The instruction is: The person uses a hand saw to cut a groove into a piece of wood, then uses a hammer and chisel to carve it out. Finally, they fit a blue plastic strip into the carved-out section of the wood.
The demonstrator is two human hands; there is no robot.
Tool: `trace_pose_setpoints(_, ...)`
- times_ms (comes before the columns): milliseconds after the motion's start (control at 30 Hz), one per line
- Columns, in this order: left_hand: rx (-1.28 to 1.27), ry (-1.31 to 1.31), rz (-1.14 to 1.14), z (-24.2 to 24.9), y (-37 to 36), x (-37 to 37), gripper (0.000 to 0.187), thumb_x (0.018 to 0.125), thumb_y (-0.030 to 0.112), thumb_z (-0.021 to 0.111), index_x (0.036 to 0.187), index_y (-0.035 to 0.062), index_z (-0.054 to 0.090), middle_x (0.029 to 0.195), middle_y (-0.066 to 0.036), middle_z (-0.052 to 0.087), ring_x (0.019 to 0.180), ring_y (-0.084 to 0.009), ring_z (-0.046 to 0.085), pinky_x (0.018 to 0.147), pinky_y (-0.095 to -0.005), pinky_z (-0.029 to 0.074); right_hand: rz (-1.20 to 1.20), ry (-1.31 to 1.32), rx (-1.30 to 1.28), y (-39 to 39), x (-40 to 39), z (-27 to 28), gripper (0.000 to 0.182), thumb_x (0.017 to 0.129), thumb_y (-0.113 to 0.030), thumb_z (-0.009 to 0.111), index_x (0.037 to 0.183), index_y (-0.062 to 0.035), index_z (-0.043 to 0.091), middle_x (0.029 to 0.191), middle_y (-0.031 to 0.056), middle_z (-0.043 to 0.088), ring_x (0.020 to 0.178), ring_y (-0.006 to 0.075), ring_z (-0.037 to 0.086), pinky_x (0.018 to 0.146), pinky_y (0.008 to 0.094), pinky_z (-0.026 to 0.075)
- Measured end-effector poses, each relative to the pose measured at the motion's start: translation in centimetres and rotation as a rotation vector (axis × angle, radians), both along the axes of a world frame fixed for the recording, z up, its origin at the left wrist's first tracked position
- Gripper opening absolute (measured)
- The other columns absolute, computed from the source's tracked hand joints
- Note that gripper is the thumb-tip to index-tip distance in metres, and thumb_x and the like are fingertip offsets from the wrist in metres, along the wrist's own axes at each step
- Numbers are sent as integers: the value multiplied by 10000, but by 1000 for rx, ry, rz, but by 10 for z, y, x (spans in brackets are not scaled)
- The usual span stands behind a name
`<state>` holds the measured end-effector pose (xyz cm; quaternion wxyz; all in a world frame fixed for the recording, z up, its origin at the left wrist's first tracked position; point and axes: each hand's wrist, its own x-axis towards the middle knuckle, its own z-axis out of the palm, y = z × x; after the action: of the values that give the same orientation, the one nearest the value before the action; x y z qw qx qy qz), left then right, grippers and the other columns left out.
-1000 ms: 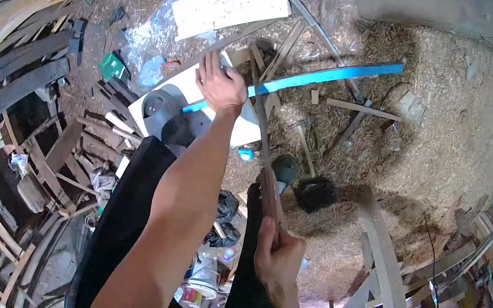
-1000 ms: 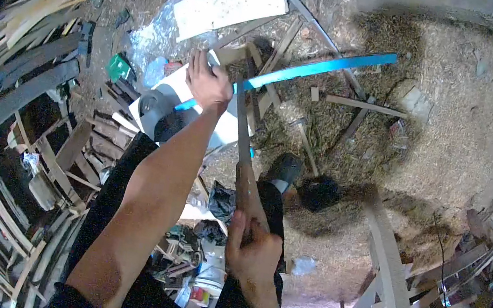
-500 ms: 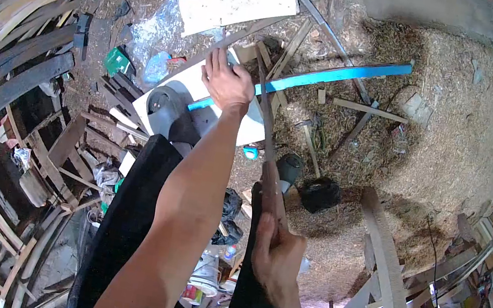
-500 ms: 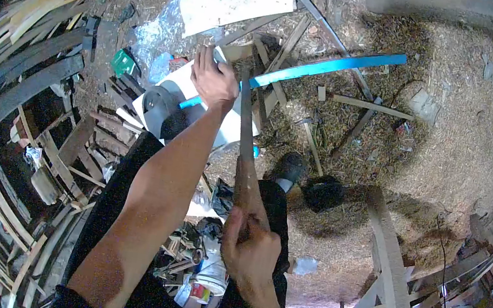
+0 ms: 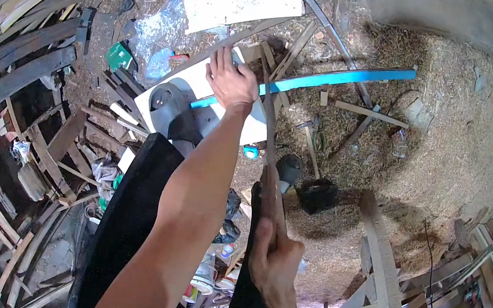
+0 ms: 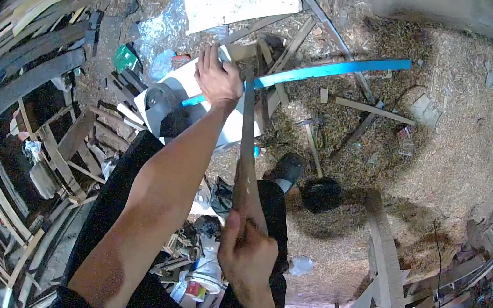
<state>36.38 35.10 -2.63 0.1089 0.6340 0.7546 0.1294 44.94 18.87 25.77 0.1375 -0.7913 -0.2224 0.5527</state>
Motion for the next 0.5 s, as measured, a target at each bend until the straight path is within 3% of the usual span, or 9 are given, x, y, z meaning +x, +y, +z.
trace_pose_setpoints(33,-29,-12,5,1,-2,-1,520,791,170,486,1295,52,531,1350,-137,532,1333,-294,403,1127,-470,248,3,5,-7,0,-2,-5,241,927,-218,571,1033,-17,650,727,231,650,661,424,657,596,479,524)
trace_pose_setpoints(100,-53,-40,6,1,-1,4,543,784,176,492,1306,27,520,1374,-140,511,1357,-282,378,1150,-466,217,-128,-122,180,13,-3,-36,318,930,-265,556,870,21,681,673,265,622,666,440,654,600,492,520)
trace_pose_setpoints(167,-66,-30,13,1,0,2,546,784,182,497,1306,27,524,1383,-137,506,1364,-280,371,1150,-468,216,64,-121,25,57,3,-94,437,923,-344,541,770,41,679,672,296,612,705,452,657,631,487,529)
trace_pose_setpoints(267,-61,-40,-1,-7,0,-4,542,787,180,499,1304,20,527,1388,-135,504,1363,-279,375,1147,-468,222,20,-132,71,107,-1,-142,518,905,-432,523,818,53,680,736,334,611,782,473,648,707,508,536)
trace_pose_setpoints(333,-82,-36,2,-5,-5,-2,538,789,175,502,1302,15,531,1388,-133,507,1357,-281,385,1147,-468,225,-13,-119,123,100,-6,-133,521,921,-426,502,791,46,681,727,337,606,781,482,645,720,534,528)
trace_pose_setpoints(400,-53,-17,11,-2,0,1,537,788,171,501,1301,13,534,1391,-133,507,1354,-284,391,1148,-471,226,27,-228,167,69,-3,-85,458,961,-346,507,834,63,671,572,247,556,539,406,621,537,451,459)
trace_pose_setpoints(467,-59,-27,17,2,-5,0,541,790,177,496,1304,12,531,1398,-133,501,1360,-284,385,1151,-472,220,-60,-84,66,25,-1,-35,314,932,-280,549,998,0,674,690,256,634,681,429,662,618,486,542)
trace_pose_setpoints(500,-54,-34,13,2,-3,3,543,791,177,493,1306,10,527,1398,-134,500,1363,-283,380,1151,-472,219,-18,-50,14,5,3,-15,294,925,-257,566,1056,-10,661,683,243,638,661,420,662,597,473,541)
